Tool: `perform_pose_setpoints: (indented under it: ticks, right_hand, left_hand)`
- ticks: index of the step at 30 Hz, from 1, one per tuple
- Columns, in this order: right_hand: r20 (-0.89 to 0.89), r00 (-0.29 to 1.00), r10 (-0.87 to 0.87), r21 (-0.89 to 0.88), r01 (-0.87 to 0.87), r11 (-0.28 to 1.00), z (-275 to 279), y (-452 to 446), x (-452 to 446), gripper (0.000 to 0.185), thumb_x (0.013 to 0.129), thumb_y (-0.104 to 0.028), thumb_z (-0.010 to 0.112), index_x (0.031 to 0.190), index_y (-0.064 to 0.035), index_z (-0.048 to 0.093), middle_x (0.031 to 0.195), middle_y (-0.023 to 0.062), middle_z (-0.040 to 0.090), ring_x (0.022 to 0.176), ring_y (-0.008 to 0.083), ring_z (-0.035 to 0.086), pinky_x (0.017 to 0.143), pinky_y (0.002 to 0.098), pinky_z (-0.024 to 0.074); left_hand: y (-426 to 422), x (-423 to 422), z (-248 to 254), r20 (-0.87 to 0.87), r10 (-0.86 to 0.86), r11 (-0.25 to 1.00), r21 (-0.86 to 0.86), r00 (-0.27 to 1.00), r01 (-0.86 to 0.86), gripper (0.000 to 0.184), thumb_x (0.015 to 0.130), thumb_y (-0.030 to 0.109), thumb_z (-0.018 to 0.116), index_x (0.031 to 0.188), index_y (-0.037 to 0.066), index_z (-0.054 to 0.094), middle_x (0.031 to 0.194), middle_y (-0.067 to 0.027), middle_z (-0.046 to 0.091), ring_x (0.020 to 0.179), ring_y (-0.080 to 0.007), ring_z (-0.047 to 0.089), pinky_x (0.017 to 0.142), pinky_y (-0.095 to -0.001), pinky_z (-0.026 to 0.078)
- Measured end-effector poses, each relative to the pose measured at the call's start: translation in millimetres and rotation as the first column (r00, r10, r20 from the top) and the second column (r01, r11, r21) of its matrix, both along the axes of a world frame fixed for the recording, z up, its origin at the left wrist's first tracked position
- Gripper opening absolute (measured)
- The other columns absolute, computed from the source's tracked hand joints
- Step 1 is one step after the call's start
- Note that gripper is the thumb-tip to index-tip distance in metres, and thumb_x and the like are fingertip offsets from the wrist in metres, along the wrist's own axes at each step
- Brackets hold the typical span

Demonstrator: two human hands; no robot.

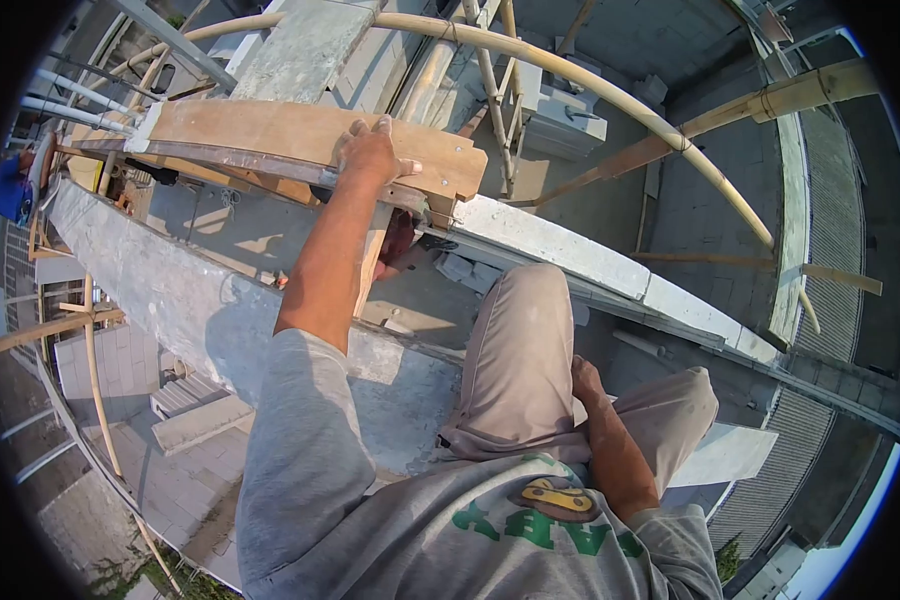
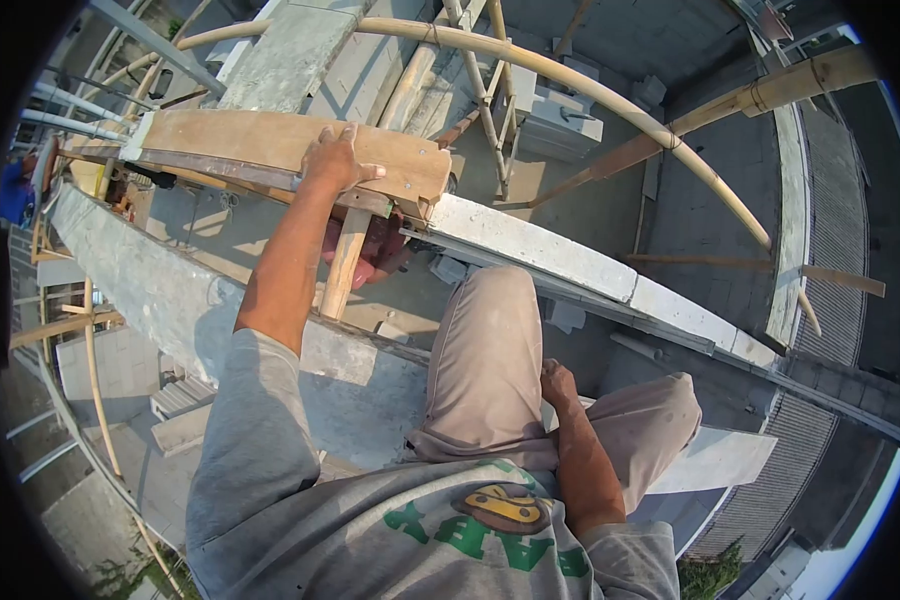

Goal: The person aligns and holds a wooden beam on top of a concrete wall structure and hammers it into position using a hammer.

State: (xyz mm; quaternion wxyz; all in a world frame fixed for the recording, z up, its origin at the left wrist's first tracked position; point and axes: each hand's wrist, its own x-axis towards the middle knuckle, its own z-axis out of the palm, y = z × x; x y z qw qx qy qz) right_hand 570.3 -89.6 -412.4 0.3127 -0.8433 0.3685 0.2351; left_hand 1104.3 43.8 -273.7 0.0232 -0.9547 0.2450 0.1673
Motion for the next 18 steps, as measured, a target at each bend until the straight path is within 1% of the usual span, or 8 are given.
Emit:
perform_pose_setpoints:
  ticks: [1, 3, 4, 7, 9, 13, 15, 18]
  right_hand:
    - [0.013, 1.0, -0.023, 0.005, 0.023, 1.0, 1, 0, 1, 0.034, 0.092, -0.03, 0.051, 0.106, -0.0032, 0.067, 0.108, 0.0222, 0.066, 0.1, 0.0423, 0.063, 0.087, 0.047, 0.0503]
    - [0.038, 0.997, -0.071, 0.021, 0.07, 0.997, 1, 0, 0, 0.034, 0.093, -0.029, 0.05, 0.106, -0.0031, 0.067, 0.11, 0.0216, 0.065, 0.1, 0.0422, 0.063, 0.088, 0.0473, 0.0502]
    - [0.032, 0.997, -0.066, 0.004, 0.065, 0.998, -2, -1, -1, 0.033, 0.093, -0.029, 0.049, 0.104, -0.0031, 0.067, 0.11, 0.0213, 0.065, 0.1, 0.0424, 0.063, 0.088, 0.0477, 0.0502]
    - [0.033, 0.997, -0.074, -0.024, 0.075, 0.997, -5, 2, 5, 0.033, 0.094, -0.028, 0.047, 0.099, -0.003, 0.067, 0.11, 0.0207, 0.065, 0.098, 0.0429, 0.063, 0.086, 0.0488, 0.0503]
    - [0.041, 0.993, -0.107, -0.025, 0.108, 0.994, -2, 5, 5, 0.033, 0.094, -0.027, 0.046, 0.095, -0.0029, 0.067, 0.108, 0.0204, 0.065, 0.097, 0.0434, 0.063, 0.085, 0.0495, 0.0505]
    - [0.073, 0.997, -0.037, -0.009, 0.038, 0.999, -2, 9, 3, 0.033, 0.094, -0.03, 0.047, 0.094, -0.0032, 0.066, 0.105, 0.0196, 0.065, 0.095, 0.0429, 0.063, 0.085, 0.0496, 0.0504]
    - [0.064, 0.997, -0.041, -0.01, 0.041, 0.999, -2, 11, 2, 0.033, 0.094, -0.031, 0.048, 0.094, -0.0034, 0.066, 0.103, 0.0191, 0.065, 0.095, 0.0425, 0.064, 0.084, 0.05, 0.05]
    - [0.064, 0.99, -0.129, 0.014, 0.128, 0.992, -6, 9, 1, 0.034, 0.094, -0.032, 0.051, 0.099, -0.0025, 0.067, 0.106, 0.0205, 0.066, 0.097, 0.0419, 0.064, 0.085, 0.049, 0.05]
  left_hand:
    - [-4, 1, 2, 0.001, -0.022, 0.999, 0.025, 1.0, 0.022, 0.108, 0.067, 0.06, 0.081, 0.152, 0.016, 0.03, 0.145, -0.0224, 0.044, 0.136, -0.0383, 0.04, 0.109, -0.0492, 0.038]
    - [-11, 5, 8, -0.047, -0.039, 0.997, 0.062, 0.998, 0.041, 0.108, 0.066, 0.06, 0.081, 0.152, 0.017, 0.031, 0.142, -0.0218, 0.048, 0.135, -0.0366, 0.042, 0.108, -0.0488, 0.04]
    - [-13, 7, 10, -0.068, -0.046, 0.995, 0.084, 0.997, 0.051, 0.108, 0.065, 0.06, 0.081, 0.152, 0.018, 0.032, 0.141, -0.0214, 0.05, 0.135, -0.0357, 0.043, 0.107, -0.0486, 0.041]
    - [-17, 14, 9, -0.097, -0.088, 0.988, 0.117, 0.991, 0.099, 0.113, 0.062, 0.061, 0.082, 0.154, 0.022, 0.029, 0.146, -0.0274, 0.041, 0.134, -0.0392, 0.044, 0.106, -0.0495, 0.041]
    - [-16, 13, 12, -0.076, -0.078, 0.99, 0.113, 0.994, 0.086, 0.113, 0.06, 0.062, 0.083, 0.153, 0.024, 0.03, 0.145, -0.0282, 0.042, 0.133, -0.0396, 0.045, 0.106, -0.0498, 0.041]
    - [-18, 16, 9, -0.076, -0.072, 0.991, 0.111, 0.995, 0.08, 0.113, 0.058, 0.062, 0.084, 0.152, 0.026, 0.033, 0.144, -0.0296, 0.043, 0.134, -0.0398, 0.045, 0.105, -0.0507, 0.042]
    - [-17, 19, 3, -0.052, -0.084, 0.989, 0.118, 0.995, 0.089, 0.113, 0.058, 0.063, 0.083, 0.151, 0.025, 0.033, 0.143, -0.0289, 0.045, 0.134, -0.04, 0.045, 0.105, -0.0511, 0.042]
    - [-13, 18, -3, -0.014, -0.11, 0.984, 0.139, 0.994, 0.11, 0.112, 0.059, 0.063, 0.083, 0.151, 0.022, 0.034, 0.137, -0.0263, 0.052, 0.132, -0.0398, 0.047, 0.103, -0.0509, 0.044]
